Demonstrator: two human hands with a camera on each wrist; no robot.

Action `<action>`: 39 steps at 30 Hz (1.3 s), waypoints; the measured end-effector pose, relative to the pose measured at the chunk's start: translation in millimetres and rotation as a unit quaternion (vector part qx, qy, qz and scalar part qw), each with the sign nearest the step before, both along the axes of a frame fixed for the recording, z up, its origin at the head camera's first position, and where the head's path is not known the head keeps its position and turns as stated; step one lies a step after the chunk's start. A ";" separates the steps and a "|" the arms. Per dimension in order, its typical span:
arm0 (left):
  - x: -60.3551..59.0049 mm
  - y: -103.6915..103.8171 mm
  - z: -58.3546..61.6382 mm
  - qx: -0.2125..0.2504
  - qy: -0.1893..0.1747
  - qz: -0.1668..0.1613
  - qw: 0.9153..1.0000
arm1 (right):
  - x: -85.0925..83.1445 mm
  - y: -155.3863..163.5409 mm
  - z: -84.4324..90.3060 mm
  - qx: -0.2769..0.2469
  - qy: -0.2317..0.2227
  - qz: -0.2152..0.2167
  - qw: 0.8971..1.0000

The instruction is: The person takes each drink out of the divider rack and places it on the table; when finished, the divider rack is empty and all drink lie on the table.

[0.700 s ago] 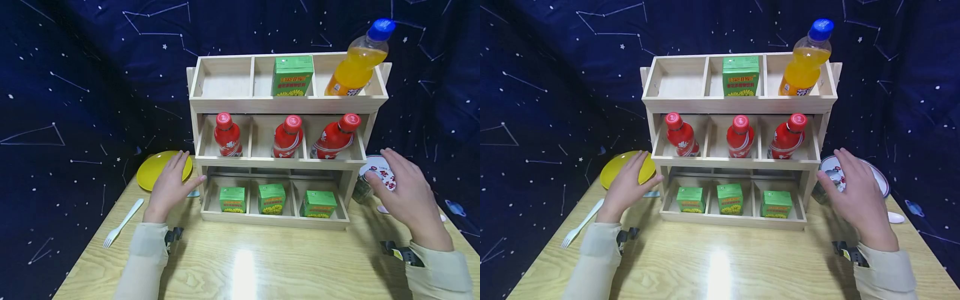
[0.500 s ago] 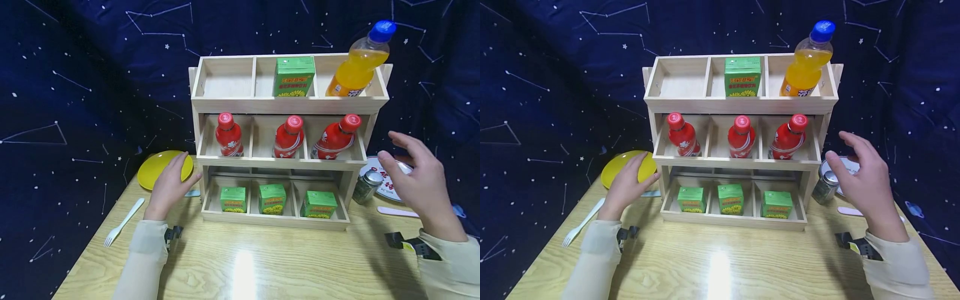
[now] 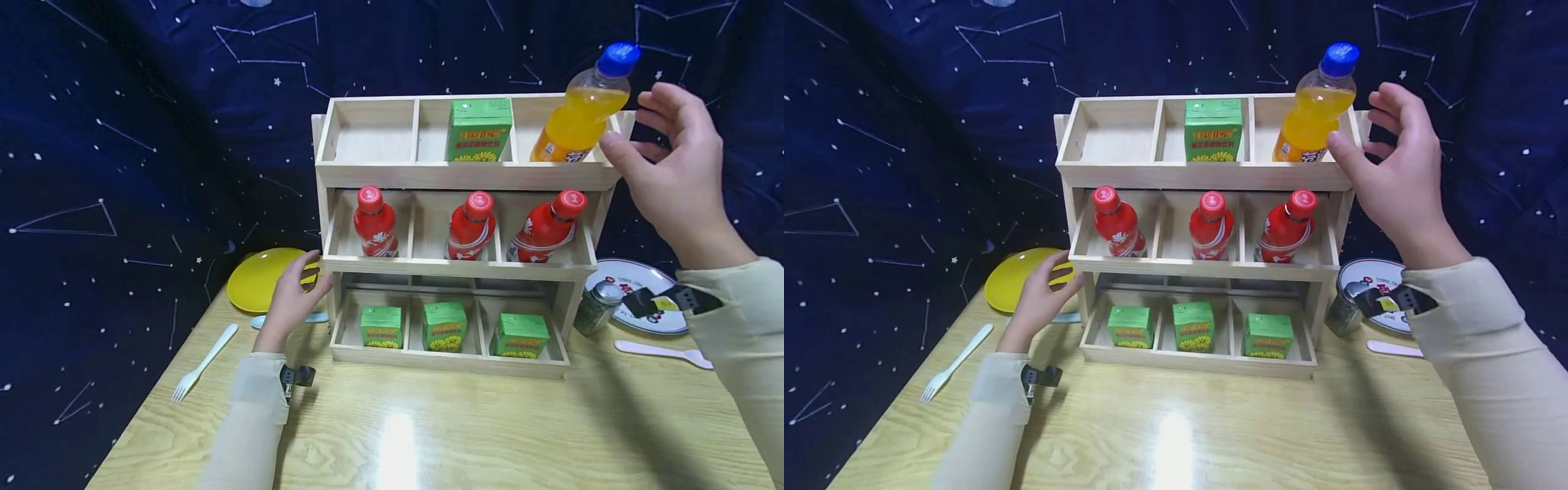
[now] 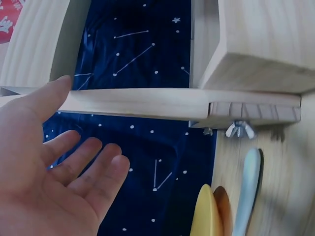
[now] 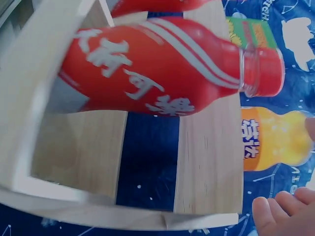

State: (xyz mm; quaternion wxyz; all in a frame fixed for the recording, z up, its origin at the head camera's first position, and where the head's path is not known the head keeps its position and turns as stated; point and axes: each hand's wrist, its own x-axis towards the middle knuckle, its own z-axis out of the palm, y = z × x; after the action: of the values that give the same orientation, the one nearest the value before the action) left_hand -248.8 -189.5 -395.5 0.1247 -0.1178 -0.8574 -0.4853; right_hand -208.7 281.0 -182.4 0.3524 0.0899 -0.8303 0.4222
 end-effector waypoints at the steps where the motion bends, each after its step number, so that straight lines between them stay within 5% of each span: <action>1: -1.2 0.7 -1.4 0.007 0.001 -0.001 1.000 | -4.4 -1.3 3.9 -0.009 -0.006 0.011 1.000; 8: -5.2 7.0 -3.6 0.039 -0.005 0.000 0.999 | -29.8 -9.4 15.3 -0.048 -0.027 0.079 0.995; 17: -5.1 9.2 -7.2 0.065 -0.002 0.014 0.998 | -36.2 -19.4 15.5 -0.066 -0.026 0.085 0.994; 25: -5.5 13.1 -6.9 0.082 -0.001 0.009 0.997 | -37.6 -24.1 15.7 -0.062 0.033 0.080 0.994; 34: -4.1 17.1 -7.0 0.083 -0.008 0.015 0.996 | -11.7 -32.9 28.9 -0.020 0.178 0.035 0.983; 39: -3.5 16.0 -6.5 0.079 -0.009 0.022 0.997 | 10.7 -28.7 32.7 -0.033 0.185 0.037 0.982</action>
State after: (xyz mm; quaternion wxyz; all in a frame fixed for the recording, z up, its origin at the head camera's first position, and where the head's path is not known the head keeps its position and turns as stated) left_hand -252.3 -173.5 -402.0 0.1365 -0.0839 -0.8196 -0.5501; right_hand -198.0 252.3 -149.7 0.4866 0.1853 -0.7327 0.4382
